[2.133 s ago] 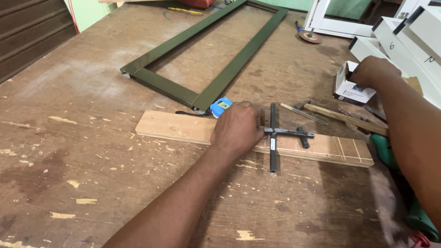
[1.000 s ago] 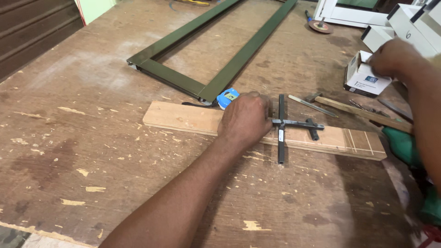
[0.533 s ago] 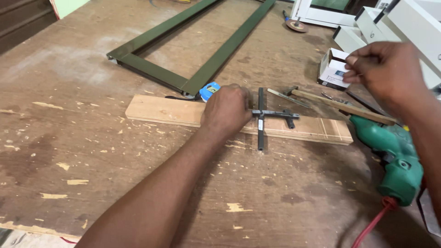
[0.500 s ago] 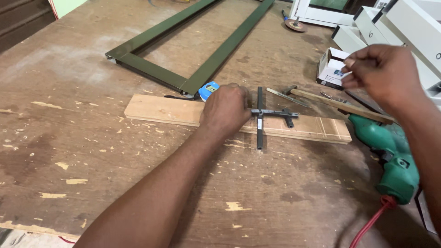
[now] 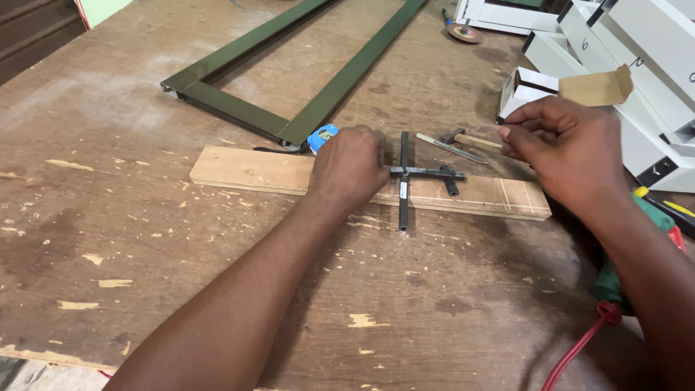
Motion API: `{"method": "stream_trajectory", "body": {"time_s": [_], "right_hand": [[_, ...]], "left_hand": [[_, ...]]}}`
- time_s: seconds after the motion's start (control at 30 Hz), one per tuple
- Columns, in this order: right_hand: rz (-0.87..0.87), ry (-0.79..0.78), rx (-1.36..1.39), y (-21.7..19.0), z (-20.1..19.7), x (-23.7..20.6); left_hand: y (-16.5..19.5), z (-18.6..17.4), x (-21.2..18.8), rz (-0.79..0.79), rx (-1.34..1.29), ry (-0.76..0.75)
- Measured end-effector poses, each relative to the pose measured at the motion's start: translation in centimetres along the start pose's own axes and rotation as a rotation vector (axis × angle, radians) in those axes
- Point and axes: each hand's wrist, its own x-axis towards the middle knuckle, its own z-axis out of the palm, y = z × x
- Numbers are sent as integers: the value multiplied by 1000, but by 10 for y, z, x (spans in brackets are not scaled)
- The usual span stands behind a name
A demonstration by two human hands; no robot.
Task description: The person measures and marks a small wooden block using a tape measure and pencil. They then use a metal file to smooth the edges of a metal bracket placed on the block. Finally, they use a hammer to tap the bracket and a power drill to drive screws into the wood, securing the bracket in place.
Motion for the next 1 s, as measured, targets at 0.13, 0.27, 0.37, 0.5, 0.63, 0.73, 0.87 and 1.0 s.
{"method": "stream_trajectory", "body": {"time_s": [0.13,0.27,0.37,0.5,0.63,0.73,0.87,1.0], "right_hand": [[-120,3,-91,-9,6,-7],[-241,13,-128,-16,6,-11],[-307,25,-121,-19,6,-13],[-347,21,-101,-20,8,-14],[-335,-41,-125,-25,13,-15],[-403,-39,-14,-34,19,-19],[-598,33,-65,-50,24,-28],[-661,45,-118,-57,24,-33]], "left_hand": [[1,-5,0,-15,-65,95],[-5,-13,5,-112,-266,274],[-15,-19,7,-163,-428,427],[-18,-20,11,-140,-545,469],[-4,-15,12,51,-602,358],[12,-10,-1,200,-651,305],[30,-8,-14,201,-644,199],[37,-12,-17,150,-582,147]]}}
